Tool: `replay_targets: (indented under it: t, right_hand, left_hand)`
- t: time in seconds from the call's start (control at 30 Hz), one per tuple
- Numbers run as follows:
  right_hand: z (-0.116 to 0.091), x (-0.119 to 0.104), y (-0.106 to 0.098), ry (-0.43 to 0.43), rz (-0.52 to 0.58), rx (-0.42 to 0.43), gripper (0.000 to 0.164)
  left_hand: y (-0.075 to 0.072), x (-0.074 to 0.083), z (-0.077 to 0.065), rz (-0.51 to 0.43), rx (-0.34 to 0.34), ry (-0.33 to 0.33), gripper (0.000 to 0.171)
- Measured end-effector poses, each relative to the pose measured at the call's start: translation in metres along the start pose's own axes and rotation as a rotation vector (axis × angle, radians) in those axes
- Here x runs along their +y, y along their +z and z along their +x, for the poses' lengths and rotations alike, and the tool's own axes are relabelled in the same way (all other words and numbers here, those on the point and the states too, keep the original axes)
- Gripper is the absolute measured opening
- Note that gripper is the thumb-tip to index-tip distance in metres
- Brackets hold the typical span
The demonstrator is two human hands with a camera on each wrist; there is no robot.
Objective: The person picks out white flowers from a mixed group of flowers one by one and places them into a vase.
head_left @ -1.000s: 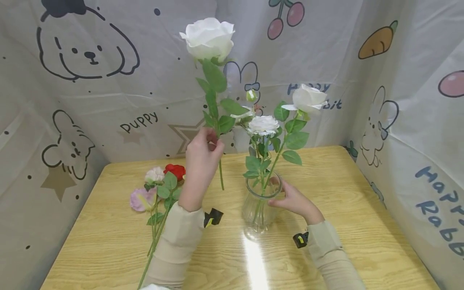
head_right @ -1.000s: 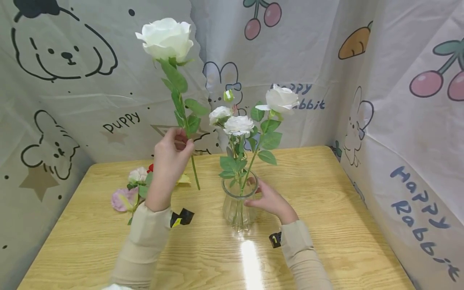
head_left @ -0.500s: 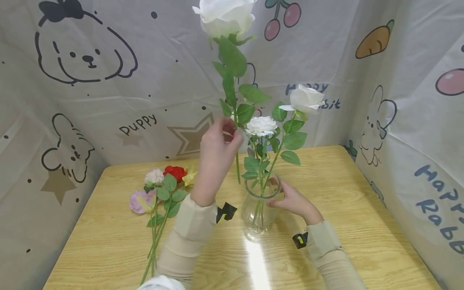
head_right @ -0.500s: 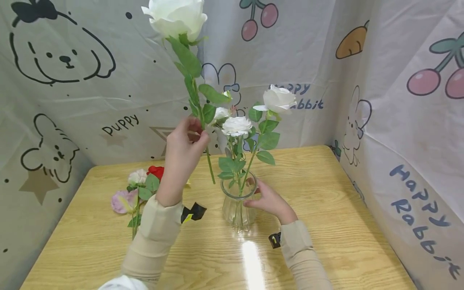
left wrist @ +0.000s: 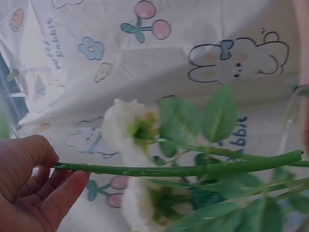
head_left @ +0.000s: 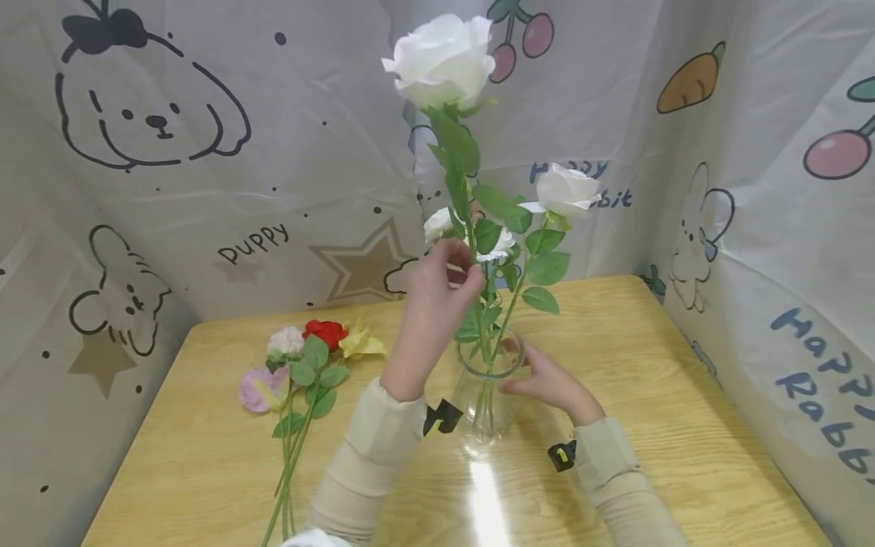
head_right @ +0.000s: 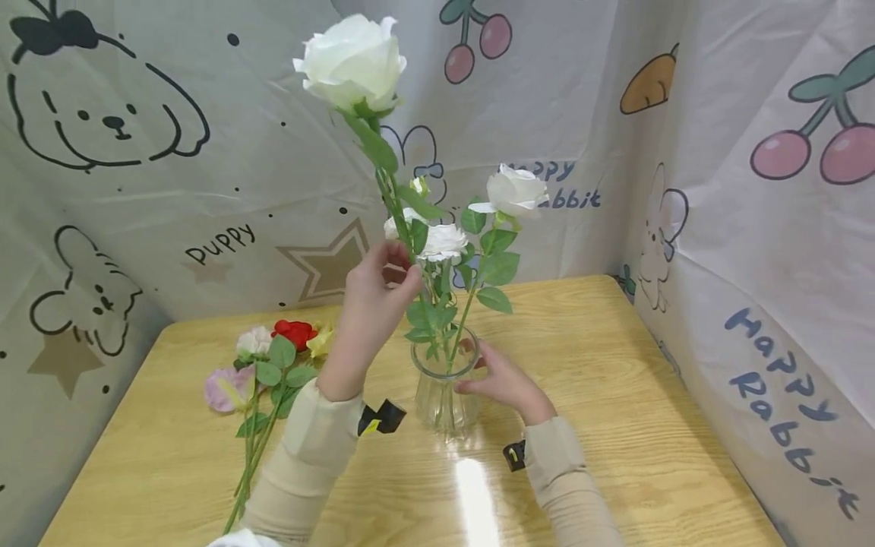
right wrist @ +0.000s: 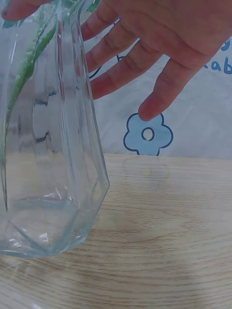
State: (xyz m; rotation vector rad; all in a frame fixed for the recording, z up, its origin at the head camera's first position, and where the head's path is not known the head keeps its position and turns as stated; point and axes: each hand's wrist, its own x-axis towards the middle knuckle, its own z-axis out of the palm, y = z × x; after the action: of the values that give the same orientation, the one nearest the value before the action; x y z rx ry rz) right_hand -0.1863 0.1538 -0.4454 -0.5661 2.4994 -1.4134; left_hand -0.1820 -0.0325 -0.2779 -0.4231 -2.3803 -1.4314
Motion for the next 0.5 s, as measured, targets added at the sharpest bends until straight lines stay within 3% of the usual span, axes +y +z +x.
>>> replay_targets:
  t: [0.3, 0.5]
  right_hand:
    - [-0.003, 0.001, 0.003, 0.006, 0.006, 0.004, 0.077]
    - [-0.003, 0.002, 0.002, 0.006, 0.006, 0.009, 0.078]
  left_hand:
    - [0.025, -0.028, -0.017, 0.034, -0.156, -0.093, 0.017]
    - [0.033, -0.039, -0.024, 0.134, -0.175, -0.057, 0.013]
